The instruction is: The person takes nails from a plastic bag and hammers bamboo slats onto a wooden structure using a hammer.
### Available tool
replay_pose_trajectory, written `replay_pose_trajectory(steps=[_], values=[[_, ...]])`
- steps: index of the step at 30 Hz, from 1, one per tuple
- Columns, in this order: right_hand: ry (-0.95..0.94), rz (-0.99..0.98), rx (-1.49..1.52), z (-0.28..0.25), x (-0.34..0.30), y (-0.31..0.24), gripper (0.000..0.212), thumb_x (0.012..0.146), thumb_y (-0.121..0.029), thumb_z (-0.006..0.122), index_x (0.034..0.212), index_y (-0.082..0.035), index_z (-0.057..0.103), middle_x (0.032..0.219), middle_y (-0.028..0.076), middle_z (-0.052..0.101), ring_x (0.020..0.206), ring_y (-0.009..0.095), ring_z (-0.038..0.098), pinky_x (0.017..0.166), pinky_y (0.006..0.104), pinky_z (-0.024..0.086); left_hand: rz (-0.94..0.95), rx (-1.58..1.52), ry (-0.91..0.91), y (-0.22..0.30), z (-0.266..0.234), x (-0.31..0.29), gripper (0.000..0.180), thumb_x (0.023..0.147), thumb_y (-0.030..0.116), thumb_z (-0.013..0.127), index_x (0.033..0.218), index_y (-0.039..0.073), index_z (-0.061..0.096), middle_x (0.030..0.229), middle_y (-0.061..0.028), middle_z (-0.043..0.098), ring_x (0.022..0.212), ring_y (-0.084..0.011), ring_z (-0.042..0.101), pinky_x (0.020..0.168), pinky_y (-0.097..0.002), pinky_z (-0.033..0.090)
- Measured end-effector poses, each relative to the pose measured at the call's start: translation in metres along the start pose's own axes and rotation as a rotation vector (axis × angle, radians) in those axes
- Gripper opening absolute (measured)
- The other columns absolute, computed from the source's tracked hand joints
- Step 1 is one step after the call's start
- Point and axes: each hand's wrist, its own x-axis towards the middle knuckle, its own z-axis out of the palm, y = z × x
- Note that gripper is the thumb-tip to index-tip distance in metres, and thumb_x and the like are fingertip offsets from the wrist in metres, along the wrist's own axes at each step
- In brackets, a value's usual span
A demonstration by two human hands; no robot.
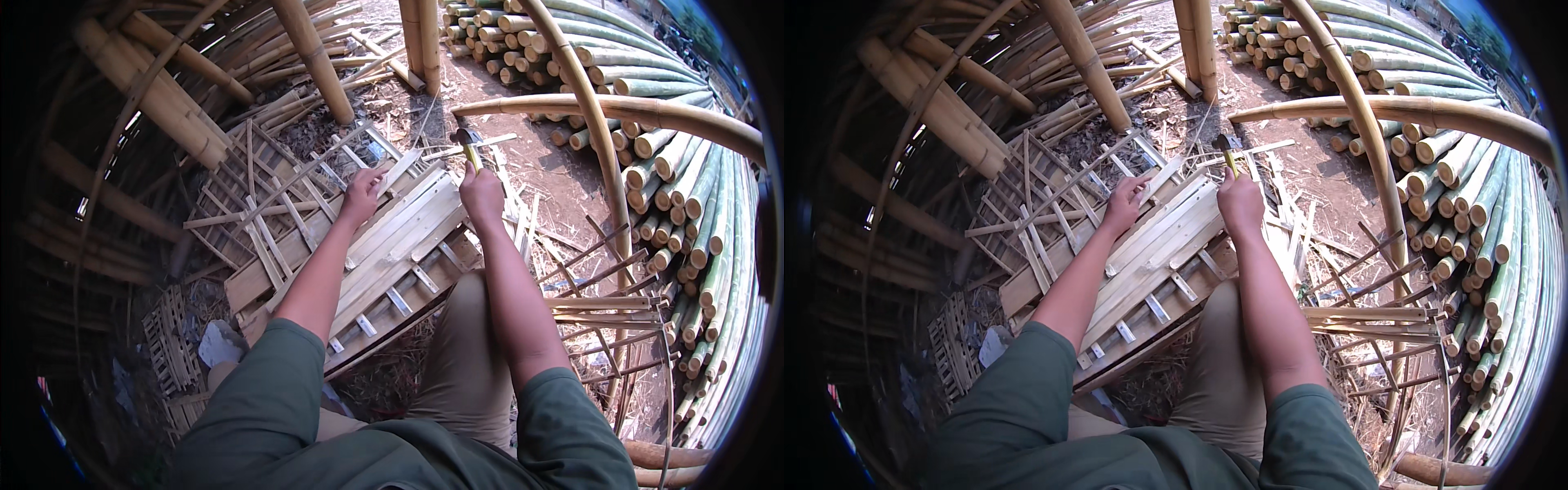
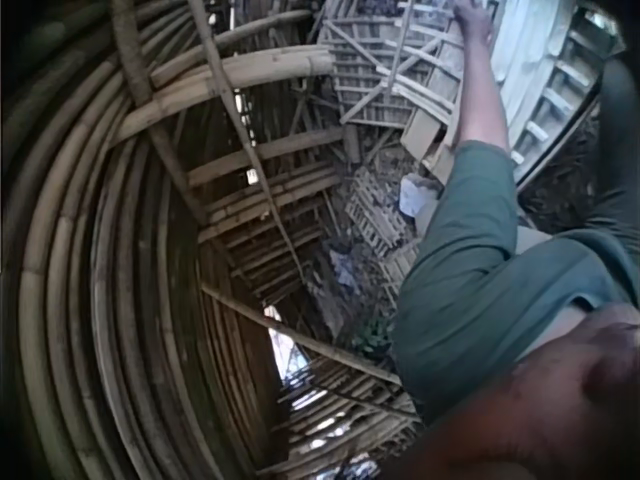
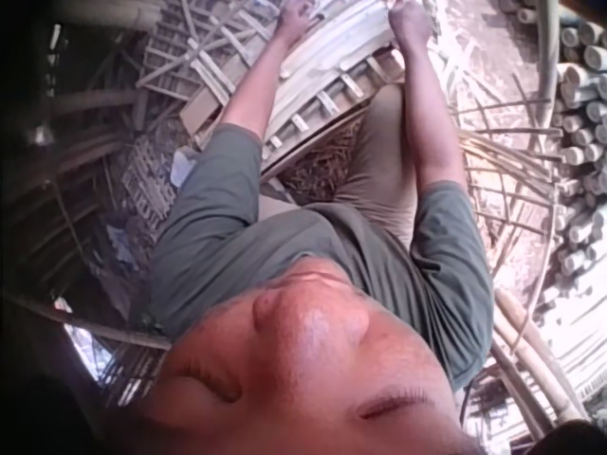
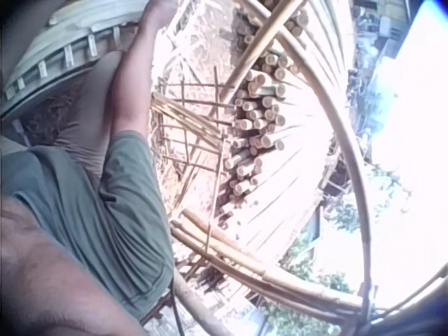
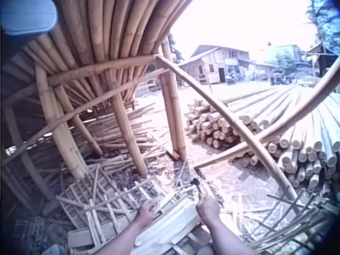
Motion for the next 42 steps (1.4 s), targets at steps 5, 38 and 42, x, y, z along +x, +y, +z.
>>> replay_pose_trajectory(steps=[5, 38, 42], values=[[0.004, -0.010, 0.047, 0.004, 0.004, 0.002, 0.050, 0.099, -0.041, 0.045, 0.089, 0.003, 0.066, 0.088, 0.028, 0.067, 0.086, 0.045, 0.065, 0.079, 0.0506, 0.050, 0.161, 0.086, 0.044, -0.004, -0.003, 0.000, 0.027, 0.084, 0.002, 0.067, 0.111, 0.008, 0.069, 0.104, -0.0079, 0.061, 0.090, -0.0190, 0.059, 0.084, -0.0300, 0.050], [-0.040, 0.033, 0.040, 0.003, 0.015, 0.013, 0.052, 0.098, -0.042, 0.046, 0.091, 0.005, 0.069, 0.090, 0.029, 0.067, 0.088, 0.045, 0.065, 0.081, 0.0507, 0.050, 0.091, 0.169, 0.172, -0.009, 0.005, 0.004, 0.029, 0.083, 0.028, 0.077, 0.101, 0.006, 0.073, 0.090, -0.0078, 0.068, 0.082, -0.0184, 0.065, 0.072, -0.0295, 0.051], [-0.068, 0.038, 0.021, -0.009, 0.011, 0.007, 0.053, 0.098, -0.043, 0.046, 0.092, 0.005, 0.068, 0.090, 0.030, 0.067, 0.089, 0.045, 0.065, 0.081, 0.0504, 0.050, -0.012, 0.130, 0.148, -0.011, 0.008, 0.005, 0.029, 0.083, 0.029, 0.077, 0.101, 0.007, 0.074, 0.089, -0.0080, 0.068, 0.081, -0.0177, 0.065, 0.072, -0.0294, 0.051]])
